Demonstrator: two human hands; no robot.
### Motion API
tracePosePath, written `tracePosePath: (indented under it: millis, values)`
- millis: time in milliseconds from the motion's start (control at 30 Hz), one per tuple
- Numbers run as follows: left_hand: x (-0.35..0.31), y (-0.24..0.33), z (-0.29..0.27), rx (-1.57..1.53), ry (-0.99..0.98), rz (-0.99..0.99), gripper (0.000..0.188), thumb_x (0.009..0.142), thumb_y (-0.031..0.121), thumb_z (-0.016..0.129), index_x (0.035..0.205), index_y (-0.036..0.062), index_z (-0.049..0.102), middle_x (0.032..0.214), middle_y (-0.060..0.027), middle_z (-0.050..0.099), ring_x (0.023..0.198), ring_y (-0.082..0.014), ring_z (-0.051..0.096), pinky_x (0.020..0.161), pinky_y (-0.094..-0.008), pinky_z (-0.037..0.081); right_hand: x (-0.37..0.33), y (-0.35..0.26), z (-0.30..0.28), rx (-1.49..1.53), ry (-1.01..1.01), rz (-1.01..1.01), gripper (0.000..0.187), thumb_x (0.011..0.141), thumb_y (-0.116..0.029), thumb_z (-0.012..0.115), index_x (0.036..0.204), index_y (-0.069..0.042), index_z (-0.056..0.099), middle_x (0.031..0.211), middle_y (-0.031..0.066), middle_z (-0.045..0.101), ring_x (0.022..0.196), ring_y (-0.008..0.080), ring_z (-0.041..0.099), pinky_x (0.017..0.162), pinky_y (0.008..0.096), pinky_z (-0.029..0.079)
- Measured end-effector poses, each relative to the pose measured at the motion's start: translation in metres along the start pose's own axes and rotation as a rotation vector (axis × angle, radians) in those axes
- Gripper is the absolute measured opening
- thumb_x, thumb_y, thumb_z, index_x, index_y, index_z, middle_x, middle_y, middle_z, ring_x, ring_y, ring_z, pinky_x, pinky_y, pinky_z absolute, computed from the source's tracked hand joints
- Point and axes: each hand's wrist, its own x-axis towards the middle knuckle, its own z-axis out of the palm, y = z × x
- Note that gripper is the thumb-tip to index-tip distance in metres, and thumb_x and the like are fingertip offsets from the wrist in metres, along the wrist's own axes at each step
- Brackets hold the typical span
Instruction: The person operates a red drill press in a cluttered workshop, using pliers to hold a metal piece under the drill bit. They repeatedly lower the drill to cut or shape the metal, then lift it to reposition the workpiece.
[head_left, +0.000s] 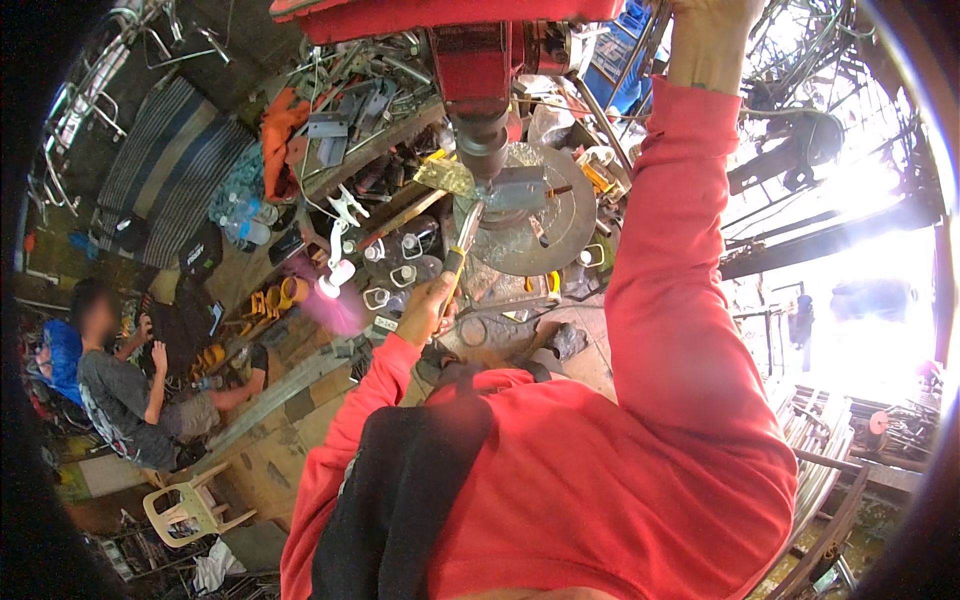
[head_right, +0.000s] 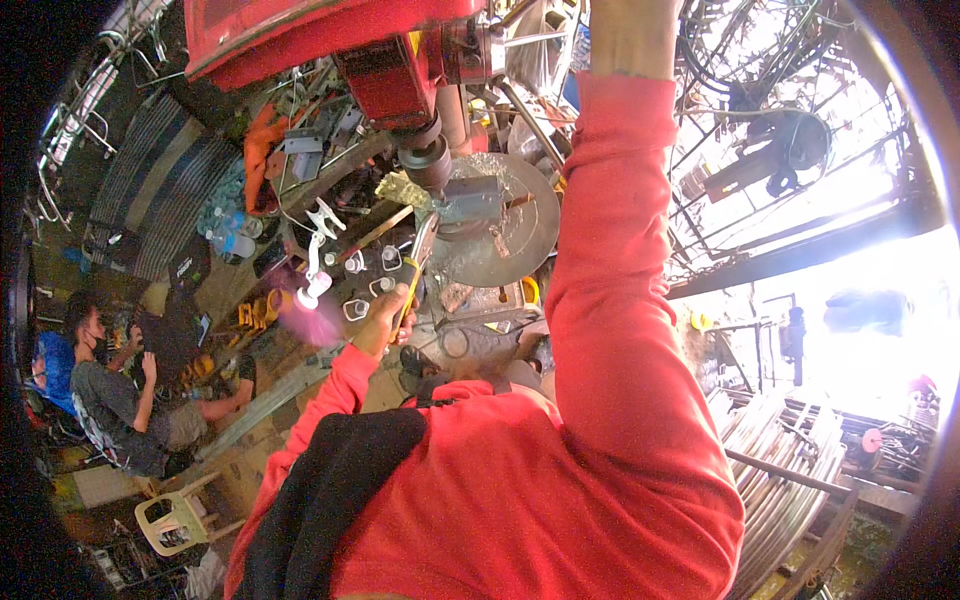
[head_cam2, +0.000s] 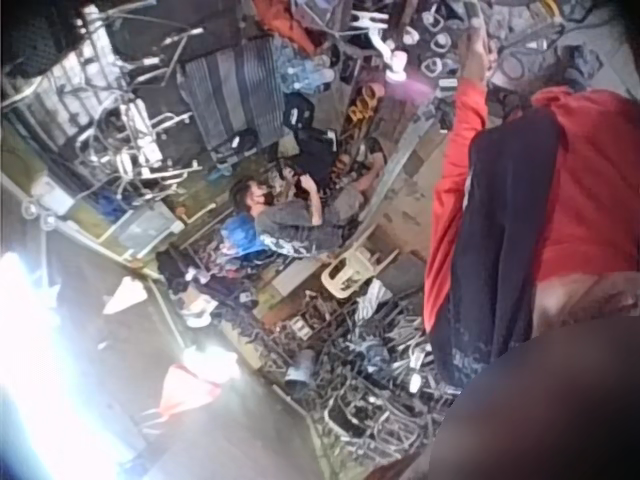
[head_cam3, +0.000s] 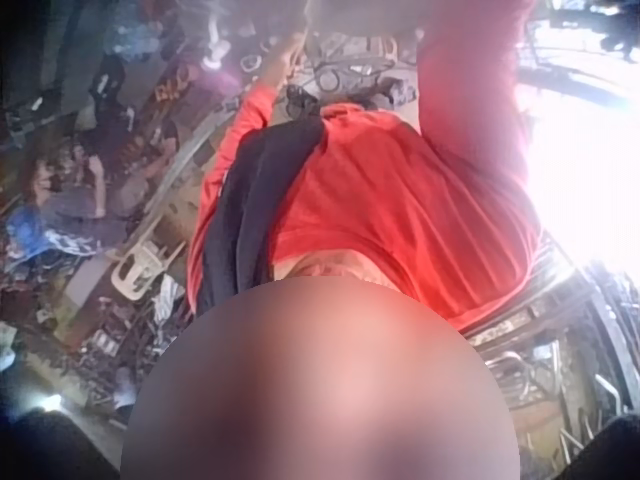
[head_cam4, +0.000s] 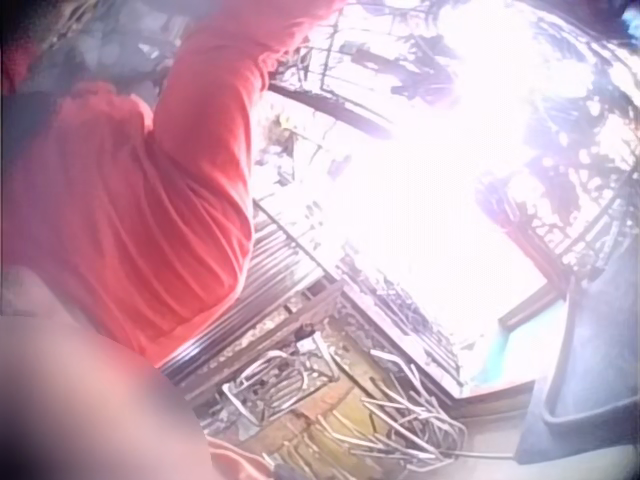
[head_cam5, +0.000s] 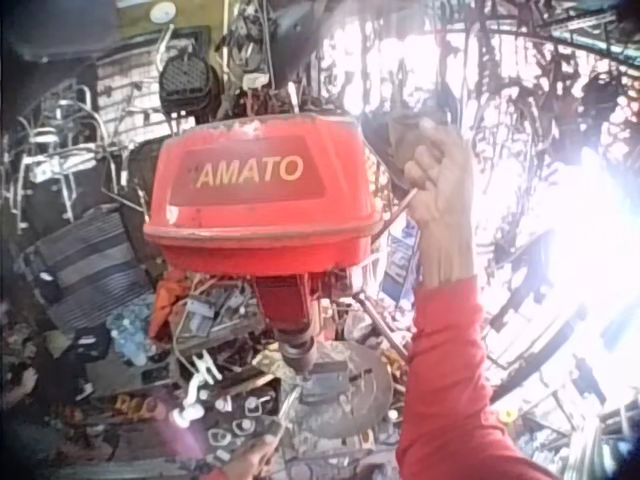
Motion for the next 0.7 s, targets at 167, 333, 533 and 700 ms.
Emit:
tracePosePath:
  millis: [167, 333, 533, 700]
  values:
    - [-0.0002, -0.0029, 0.0033, 0.002, 0.010, 0.010, 0.057, 0.095, 0.062, 0.060, 0.100, 0.0054, 0.058, 0.069, 0.0003, 0.052, 0.049, -0.0075, 0.046, 0.043, -0.0237, 0.036, -0.0008, -0.0007, 0.0023, -0.028, 0.041, 0.019, 0.025, 0.088, -0.003, 0.066, 0.078, -0.016, 0.049, 0.064, -0.0075, 0.041, 0.043, 0.0024, 0.028, 0.037, 0.0201, 0.020]
    - [0.0006, 0.0010, 0.0025, 0.017, -0.015, 0.008, 0.056, 0.096, 0.062, 0.060, 0.100, 0.0059, 0.057, 0.069, 0.0012, 0.051, 0.049, -0.0068, 0.045, 0.044, -0.0238, 0.037, 0.0030, -0.0005, 0.0003, 0.028, 0.067, 0.068, 0.025, 0.088, -0.003, 0.067, 0.077, -0.017, 0.048, 0.060, -0.0082, 0.037, 0.042, 0.0030, 0.028, 0.036, 0.0202, 0.020]
    - [-0.0021, 0.0028, 0.0049, 0.018, 0.002, 0.000, 0.057, 0.095, 0.063, 0.060, 0.099, 0.0065, 0.057, 0.069, 0.0016, 0.050, 0.050, -0.0068, 0.045, 0.044, -0.0235, 0.037, 0.0026, 0.0018, -0.0008, 0.028, 0.040, 0.040, 0.025, 0.087, -0.003, 0.067, 0.078, -0.017, 0.048, 0.060, -0.0077, 0.037, 0.042, 0.0031, 0.028, 0.036, 0.0201, 0.021]
    - [-0.0029, 0.0021, 0.0069, -0.030, 0.022, -0.012, 0.045, 0.101, 0.053, 0.057, 0.098, 0.0074, 0.055, 0.070, 0.0011, 0.050, 0.048, -0.0061, 0.041, 0.043, -0.0230, 0.032, -0.0001, -0.0007, 0.0042, 0.023, 0.004, 0.031, 0.023, 0.087, -0.002, 0.066, 0.080, -0.015, 0.049, 0.062, -0.0069, 0.041, 0.043, 0.0029, 0.030, 0.036, 0.0198, 0.021]
